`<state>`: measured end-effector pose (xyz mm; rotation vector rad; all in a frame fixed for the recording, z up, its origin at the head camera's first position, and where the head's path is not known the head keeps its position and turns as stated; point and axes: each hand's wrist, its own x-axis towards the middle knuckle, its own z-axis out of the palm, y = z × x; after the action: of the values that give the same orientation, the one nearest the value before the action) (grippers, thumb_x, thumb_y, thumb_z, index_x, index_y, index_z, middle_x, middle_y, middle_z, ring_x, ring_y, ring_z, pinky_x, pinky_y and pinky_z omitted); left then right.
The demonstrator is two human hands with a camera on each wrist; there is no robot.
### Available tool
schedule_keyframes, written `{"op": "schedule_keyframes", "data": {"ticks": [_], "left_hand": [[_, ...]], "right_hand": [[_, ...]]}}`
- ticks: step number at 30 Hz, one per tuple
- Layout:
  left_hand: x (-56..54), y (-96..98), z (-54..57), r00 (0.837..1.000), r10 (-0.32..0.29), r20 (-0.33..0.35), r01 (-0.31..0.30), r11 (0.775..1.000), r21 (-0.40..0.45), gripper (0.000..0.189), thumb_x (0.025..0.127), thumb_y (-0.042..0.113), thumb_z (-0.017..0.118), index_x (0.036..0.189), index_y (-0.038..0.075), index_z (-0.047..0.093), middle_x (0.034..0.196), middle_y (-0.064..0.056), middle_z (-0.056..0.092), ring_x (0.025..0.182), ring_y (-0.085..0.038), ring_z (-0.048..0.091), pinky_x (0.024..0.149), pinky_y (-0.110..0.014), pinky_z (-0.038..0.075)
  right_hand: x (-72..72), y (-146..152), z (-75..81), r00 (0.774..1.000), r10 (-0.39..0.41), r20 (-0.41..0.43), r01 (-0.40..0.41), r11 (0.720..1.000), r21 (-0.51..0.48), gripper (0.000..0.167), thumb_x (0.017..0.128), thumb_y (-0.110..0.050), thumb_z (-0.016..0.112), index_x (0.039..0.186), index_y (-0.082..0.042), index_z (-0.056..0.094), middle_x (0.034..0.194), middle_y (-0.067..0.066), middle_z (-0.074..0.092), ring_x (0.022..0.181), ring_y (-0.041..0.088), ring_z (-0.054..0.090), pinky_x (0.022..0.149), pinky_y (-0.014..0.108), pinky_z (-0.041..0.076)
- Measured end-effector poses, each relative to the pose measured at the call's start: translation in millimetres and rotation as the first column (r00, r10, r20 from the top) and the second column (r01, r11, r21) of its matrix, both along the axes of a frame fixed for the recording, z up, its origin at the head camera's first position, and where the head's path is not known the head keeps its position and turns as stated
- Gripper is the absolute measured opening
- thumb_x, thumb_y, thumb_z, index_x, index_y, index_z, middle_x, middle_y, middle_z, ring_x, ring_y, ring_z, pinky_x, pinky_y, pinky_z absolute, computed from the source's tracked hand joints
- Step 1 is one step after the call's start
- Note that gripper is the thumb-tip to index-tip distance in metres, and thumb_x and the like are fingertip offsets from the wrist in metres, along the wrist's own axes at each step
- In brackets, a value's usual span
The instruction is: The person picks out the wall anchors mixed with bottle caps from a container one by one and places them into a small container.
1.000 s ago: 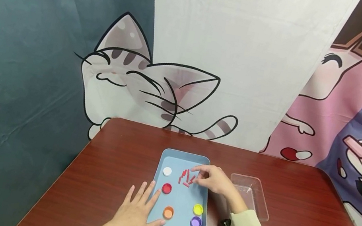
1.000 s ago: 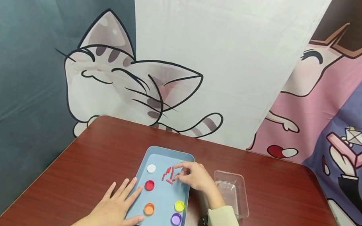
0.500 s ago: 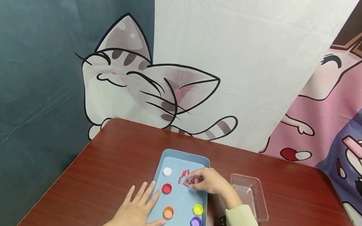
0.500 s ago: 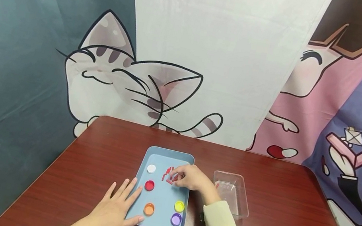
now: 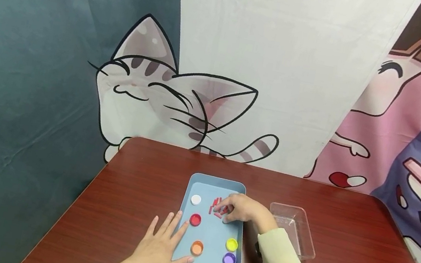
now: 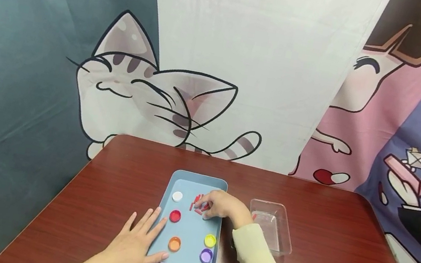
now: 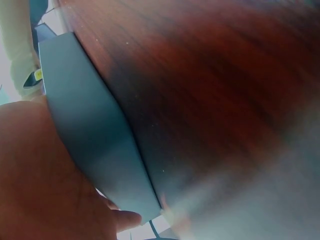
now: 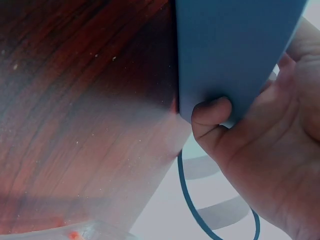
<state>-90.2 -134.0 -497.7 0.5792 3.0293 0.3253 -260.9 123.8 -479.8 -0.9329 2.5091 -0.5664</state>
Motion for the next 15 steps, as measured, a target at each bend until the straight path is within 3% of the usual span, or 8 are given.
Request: {"op": "schedule_keyframes", "data": {"ticks": [6,15], "left_hand": [[-0.4,0.2,0.5,1.0,-0.001,-0.007,0.001,1.0,-0.004,0.087,0.095,0.073,0.044,0.158,0.014,0.038,0.167,-0.015,0.023,0.152,-0.037,0.025,0.117,-0.067,0.017],[-0.8,-0.3,-1.6,1.0,0.0,-0.006,0.0,1.0,-0.012,0.087,0.095,0.074,0.043,0.158,0.014,0.037,0.167,-0.016,0.023,0.152,-0.036,0.025,0.117,-0.067,0.017]], "right_hand": [[-1.5,-2.6,0.4,0.999,0.032,0.004,-0.032,0.998,0.051,0.041,0.082,-0.01,0.084,0.119,-0.025,0.077,0.085,0.001,0.055,0.077,0.012,0.048,0.068,0.027,0.045],[-1.1,-2.6,-2.7,1.0,0.03,-0.002,-0.03,0.999,0.015,0.036,0.081,-0.008,0.084,0.113,-0.025,0.079,0.081,-0.001,0.054,0.079,0.012,0.048,0.069,0.027,0.044]]}}
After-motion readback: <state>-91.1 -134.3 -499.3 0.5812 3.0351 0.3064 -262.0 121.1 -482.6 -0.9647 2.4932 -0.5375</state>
